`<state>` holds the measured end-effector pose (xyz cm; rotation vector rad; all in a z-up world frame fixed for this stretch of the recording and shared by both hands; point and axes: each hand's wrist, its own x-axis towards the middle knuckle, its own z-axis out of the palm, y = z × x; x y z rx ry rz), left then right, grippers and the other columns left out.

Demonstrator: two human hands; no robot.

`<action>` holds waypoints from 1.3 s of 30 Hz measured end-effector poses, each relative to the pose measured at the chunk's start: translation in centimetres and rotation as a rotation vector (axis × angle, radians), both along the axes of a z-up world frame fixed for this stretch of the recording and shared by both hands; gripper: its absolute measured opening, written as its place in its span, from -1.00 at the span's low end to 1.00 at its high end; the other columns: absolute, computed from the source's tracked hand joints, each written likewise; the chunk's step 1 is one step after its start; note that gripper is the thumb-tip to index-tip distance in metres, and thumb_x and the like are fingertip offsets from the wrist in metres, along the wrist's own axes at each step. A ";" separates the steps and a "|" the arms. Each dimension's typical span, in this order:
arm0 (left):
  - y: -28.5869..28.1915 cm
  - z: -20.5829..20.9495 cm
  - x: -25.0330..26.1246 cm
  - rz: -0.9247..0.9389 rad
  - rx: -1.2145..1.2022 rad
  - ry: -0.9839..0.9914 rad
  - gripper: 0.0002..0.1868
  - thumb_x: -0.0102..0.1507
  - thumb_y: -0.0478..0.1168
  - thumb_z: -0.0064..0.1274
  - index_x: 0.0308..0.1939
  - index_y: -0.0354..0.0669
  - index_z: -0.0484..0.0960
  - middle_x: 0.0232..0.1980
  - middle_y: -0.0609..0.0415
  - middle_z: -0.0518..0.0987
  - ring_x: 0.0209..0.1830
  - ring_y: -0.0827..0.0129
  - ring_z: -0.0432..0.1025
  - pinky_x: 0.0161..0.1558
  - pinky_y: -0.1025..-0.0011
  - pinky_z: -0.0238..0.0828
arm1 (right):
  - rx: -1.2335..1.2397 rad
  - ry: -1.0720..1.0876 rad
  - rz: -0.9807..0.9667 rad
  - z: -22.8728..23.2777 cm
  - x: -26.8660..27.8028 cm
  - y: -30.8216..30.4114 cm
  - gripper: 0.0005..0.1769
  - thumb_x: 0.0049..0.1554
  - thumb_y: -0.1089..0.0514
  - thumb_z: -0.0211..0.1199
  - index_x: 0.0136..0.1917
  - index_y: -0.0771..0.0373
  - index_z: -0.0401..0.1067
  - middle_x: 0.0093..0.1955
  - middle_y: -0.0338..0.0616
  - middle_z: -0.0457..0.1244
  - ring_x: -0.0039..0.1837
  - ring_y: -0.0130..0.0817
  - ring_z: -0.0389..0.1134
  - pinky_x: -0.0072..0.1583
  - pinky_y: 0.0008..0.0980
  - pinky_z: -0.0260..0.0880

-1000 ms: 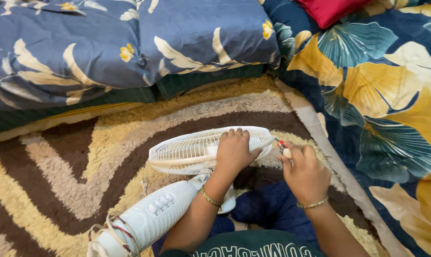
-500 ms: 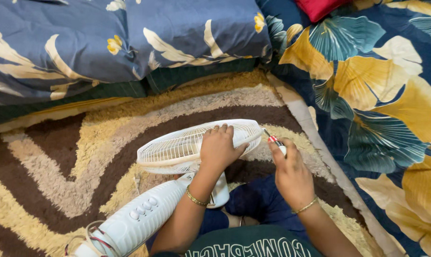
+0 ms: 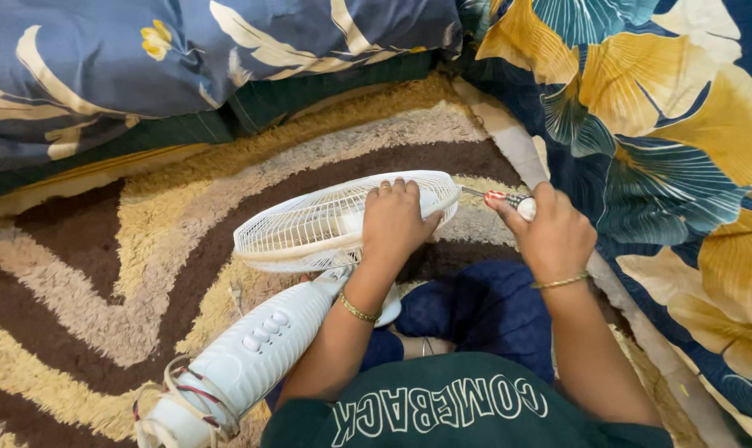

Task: The person sits on a rug and uses a screwdriver to remove and reattach the front grille of a white pedestal fan. They unscrew fasteners, detach the grille, then reposition and re-secure it to the fan head.

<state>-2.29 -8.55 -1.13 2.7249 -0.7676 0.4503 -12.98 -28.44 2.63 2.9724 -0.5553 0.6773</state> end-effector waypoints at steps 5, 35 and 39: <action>0.8 0.1 -0.2 0.022 -0.004 0.127 -0.29 0.15 0.29 0.16 0.00 -0.33 0.62 0.12 -0.19 0.62 0.21 -0.04 0.46 0.18 0.11 0.33 | 0.127 -0.170 0.470 0.1 -2.1 1.2 -0.47 0.00 0.21 0.32 0.27 0.13 0.38 0.19 0.07 0.25 0.06 0.09 0.39 -0.02 -0.03 0.43; 0.5 -0.7 -0.3 0.023 -0.018 0.023 -0.28 0.12 0.30 0.17 -0.03 -0.34 0.62 0.04 -0.21 0.63 0.12 -0.03 0.48 0.14 0.15 0.34 | 0.118 -0.195 0.404 -0.6 -1.5 1.8 -0.49 0.04 0.07 0.48 0.25 0.09 0.45 0.09 -0.05 0.30 0.00 0.07 0.40 -0.06 -0.01 0.39; -0.4 -1.0 -0.1 0.002 0.003 0.055 -0.26 0.15 0.31 0.15 0.00 -0.34 0.61 0.04 -0.19 0.62 0.15 -0.02 0.47 0.14 0.17 0.34 | 0.051 -0.274 0.322 -1.3 -0.4 0.6 -0.48 0.03 -0.16 0.52 0.11 0.17 0.51 -0.13 -0.04 0.31 -0.11 0.06 0.39 -0.15 -0.02 0.37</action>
